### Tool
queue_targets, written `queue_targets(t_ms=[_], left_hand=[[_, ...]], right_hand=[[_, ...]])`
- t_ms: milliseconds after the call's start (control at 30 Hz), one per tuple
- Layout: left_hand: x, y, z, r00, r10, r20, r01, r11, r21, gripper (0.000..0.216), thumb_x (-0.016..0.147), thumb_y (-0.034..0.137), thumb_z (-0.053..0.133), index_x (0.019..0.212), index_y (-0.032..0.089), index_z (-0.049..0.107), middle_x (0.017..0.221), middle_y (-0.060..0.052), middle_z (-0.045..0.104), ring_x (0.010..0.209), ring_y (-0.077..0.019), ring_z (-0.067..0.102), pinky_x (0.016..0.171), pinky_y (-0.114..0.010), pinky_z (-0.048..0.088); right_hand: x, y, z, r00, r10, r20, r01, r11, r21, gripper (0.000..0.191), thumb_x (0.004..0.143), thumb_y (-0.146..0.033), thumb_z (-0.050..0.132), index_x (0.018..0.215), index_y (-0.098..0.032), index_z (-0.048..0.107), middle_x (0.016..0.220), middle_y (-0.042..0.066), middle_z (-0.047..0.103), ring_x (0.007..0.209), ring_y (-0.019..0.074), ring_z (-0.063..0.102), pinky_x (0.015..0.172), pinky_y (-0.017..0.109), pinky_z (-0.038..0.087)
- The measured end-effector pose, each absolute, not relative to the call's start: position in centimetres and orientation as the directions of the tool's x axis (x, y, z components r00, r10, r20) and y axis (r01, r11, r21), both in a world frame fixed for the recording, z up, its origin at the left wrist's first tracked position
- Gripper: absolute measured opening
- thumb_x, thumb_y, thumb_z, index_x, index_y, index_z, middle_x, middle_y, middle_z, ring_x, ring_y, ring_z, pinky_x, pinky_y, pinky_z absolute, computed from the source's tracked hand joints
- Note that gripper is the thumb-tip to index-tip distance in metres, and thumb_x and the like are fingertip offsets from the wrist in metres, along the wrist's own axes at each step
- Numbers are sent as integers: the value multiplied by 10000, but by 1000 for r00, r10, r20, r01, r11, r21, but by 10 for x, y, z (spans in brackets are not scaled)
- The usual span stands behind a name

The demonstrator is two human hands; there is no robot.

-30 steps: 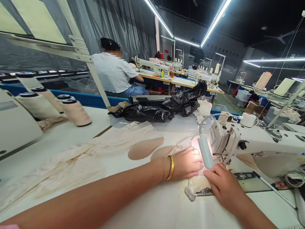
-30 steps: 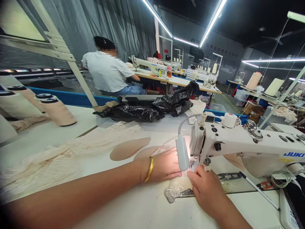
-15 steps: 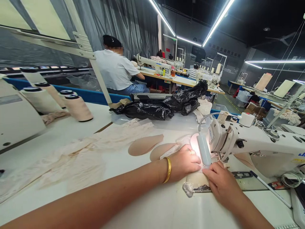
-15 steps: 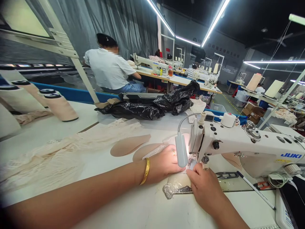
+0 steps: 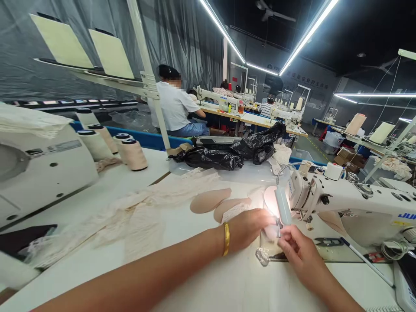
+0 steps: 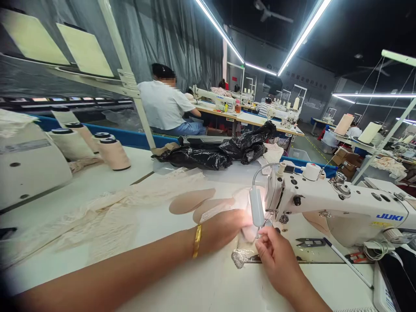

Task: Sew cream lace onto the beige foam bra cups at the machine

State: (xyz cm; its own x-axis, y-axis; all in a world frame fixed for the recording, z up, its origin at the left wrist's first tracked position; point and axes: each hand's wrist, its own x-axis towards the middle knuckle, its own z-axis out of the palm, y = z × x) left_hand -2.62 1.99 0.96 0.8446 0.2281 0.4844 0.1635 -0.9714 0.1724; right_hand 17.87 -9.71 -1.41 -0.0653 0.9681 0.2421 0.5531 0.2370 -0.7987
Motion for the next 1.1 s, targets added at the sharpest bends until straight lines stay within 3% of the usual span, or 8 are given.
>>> queue_targets(t_ms=[100,167,233,300,467,633,833,1100], left_hand=[[-54,-33,11,798,365,479,12,-805,593,252,949,210,560,1182,227,656,1196,-93,706,1100,-236,649,994,-373,511],[-64,-69,8,832,526,175,35,-365,930,347,841,436,775,1123,249,696,1094,-75,734,999,-247,674,902,-360,539],[-65,-93,5,828,545,-135,27,202,979,449,851,589,732,1105,220,699,1047,-95,750,949,-243,698,846,-352,551],[-62,-99,6,729,649,-216,-151,460,875,503,810,626,759,1033,177,718,1055,-116,750,1017,-257,696,927,-356,531],[-58,-85,18,449,868,-211,-494,438,751,497,632,460,938,993,171,756,1057,-105,767,1031,-304,700,894,-366,553],[-59,-97,24,546,821,-168,-489,476,731,452,645,411,947,993,165,796,1075,-131,779,1043,-348,712,933,-441,566],[-62,-101,27,530,828,-184,-522,489,699,433,623,385,957,980,185,814,1159,-126,767,1105,-367,696,939,-450,577],[-52,-89,18,422,862,-280,-586,495,641,395,725,462,872,947,143,806,1046,-131,790,1010,-314,732,849,-355,597]], right_hand=[[158,-101,-7,-9,1000,1,123,2,-992,398,952,-513,624,1226,-263,481,811,-27,651,693,174,594,653,282,477],[141,-107,-7,47,998,-29,-36,-28,-999,506,886,-537,712,1247,-262,487,764,-47,637,653,161,585,643,275,481],[125,-117,-14,145,989,9,-107,25,-994,559,846,-540,761,1267,-266,516,749,-51,622,634,157,579,620,268,485],[108,-131,-26,219,973,72,-123,101,-987,578,826,-555,777,1277,-272,550,766,-36,625,649,165,595,616,273,502],[85,-160,-52,219,969,117,-68,135,-989,509,816,-618,758,1180,-276,661,1013,50,714,842,234,673,718,317,564],[91,-151,-25,264,962,69,-128,105,-986,600,838,-647,721,1323,-301,646,1179,71,711,1074,284,659,892,375,564],[93,-142,-13,218,966,-135,-476,-15,-880,816,800,-629,773,1492,-336,455,1074,82,745,911,283,719,738,408,585],[90,-139,-40,301,952,-54,-474,100,-875,1067,671,-459,933,1548,-295,347,921,49,759,822,264,733,759,417,603]])
